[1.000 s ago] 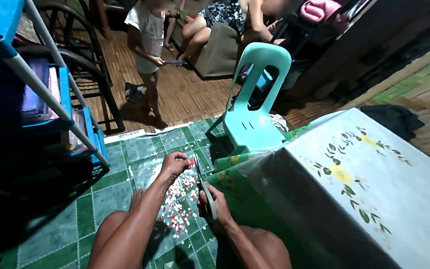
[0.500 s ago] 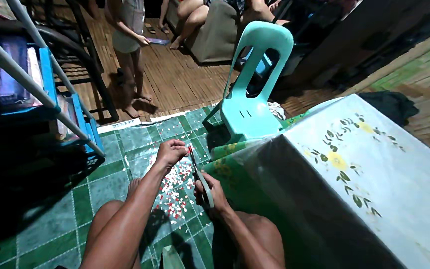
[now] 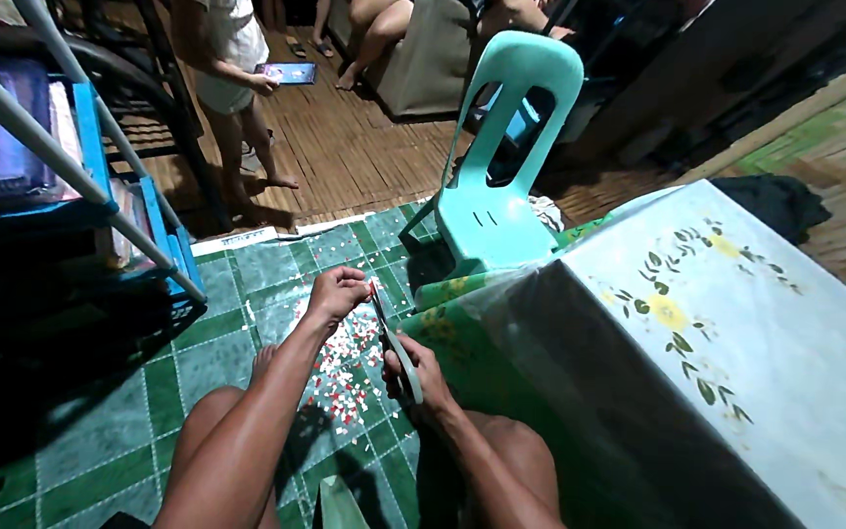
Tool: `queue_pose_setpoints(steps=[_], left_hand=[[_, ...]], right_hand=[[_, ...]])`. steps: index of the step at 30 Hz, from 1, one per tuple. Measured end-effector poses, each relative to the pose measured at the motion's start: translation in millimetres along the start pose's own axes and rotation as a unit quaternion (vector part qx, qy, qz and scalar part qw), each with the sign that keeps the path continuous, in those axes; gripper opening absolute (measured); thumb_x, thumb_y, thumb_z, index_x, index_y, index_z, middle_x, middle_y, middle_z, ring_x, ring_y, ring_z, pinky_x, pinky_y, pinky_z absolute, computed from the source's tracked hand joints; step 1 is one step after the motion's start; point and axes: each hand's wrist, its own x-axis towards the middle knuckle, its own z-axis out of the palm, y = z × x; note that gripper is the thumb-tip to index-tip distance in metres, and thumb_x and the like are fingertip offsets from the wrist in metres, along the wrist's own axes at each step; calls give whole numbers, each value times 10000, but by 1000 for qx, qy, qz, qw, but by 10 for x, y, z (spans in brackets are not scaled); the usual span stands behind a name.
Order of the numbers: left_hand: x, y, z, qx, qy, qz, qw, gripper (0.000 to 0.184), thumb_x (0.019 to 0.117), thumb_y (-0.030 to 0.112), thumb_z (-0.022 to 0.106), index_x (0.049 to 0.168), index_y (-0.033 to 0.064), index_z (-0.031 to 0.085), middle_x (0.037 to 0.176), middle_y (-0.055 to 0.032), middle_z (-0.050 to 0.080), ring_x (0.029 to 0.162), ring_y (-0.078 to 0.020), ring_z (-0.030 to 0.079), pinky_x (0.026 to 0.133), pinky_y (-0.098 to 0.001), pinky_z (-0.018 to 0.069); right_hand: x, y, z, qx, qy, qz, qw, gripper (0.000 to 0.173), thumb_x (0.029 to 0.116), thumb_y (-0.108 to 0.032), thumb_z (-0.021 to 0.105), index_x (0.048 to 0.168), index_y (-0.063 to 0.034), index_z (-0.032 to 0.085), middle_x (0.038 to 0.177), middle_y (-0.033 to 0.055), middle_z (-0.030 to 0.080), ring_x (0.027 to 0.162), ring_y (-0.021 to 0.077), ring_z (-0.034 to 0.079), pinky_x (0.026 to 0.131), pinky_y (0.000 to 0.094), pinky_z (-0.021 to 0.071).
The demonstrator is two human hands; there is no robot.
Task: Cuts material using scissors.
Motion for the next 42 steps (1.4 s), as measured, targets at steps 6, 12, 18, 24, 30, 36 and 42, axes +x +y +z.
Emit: queue_pose_setpoints(steps=[6,12,18,24,30,36,42], left_hand=[[13,-34,-3,42,-19,-7,999,362,859,-40,769,1199,1,650,944,-118,745,785,-188,731,767,-339,618],[36,-79,-5,72,-2,-21,997,399,825,0,822,1189,15,659,944,-119,740,768,-182,721,735,-326,609],[39,-68,5,50,0,-37,998,386,850,16,810,1199,1,645,916,-116,736,744,-172,713,705,-309,599],[43,-81,6,40,16,-28,999,329,861,33,807,1155,7,663,922,-112,739,760,-174,718,731,-328,608],[34,-74,1,88,26,-12,996,253,895,34,748,1142,49,696,988,-118,706,794,-188,677,739,-370,583],[27,-59,-24,96,10,-5,995,318,863,-25,758,1162,44,677,1042,-116,722,804,-186,693,721,-361,590],[20,-54,-14,87,22,-21,996,291,868,-3,767,1144,44,683,1003,-99,735,708,-154,674,646,-317,573]], right_hand=[[16,-3,10,-8,15,18,1000,510,966,-394,692,1302,-16,622,757,104,690,560,194,657,502,350,587],[-1,-64,14,7,28,34,999,445,962,-374,712,1207,-5,671,692,105,672,512,183,640,473,348,581],[-6,-22,73,37,45,54,997,387,975,-278,709,1226,9,644,734,137,684,536,218,658,491,380,598],[9,21,16,40,37,31,998,485,993,-416,644,1251,-6,624,775,134,672,579,228,667,519,385,604],[9,3,20,31,23,52,998,461,994,-398,655,1255,-20,620,765,124,677,567,214,660,512,365,594],[7,-5,22,20,23,62,998,474,989,-407,654,1253,-15,621,770,134,682,580,227,670,526,379,602],[-10,3,25,24,9,37,999,501,968,-411,679,1267,-14,616,756,116,678,555,201,652,502,353,586]])
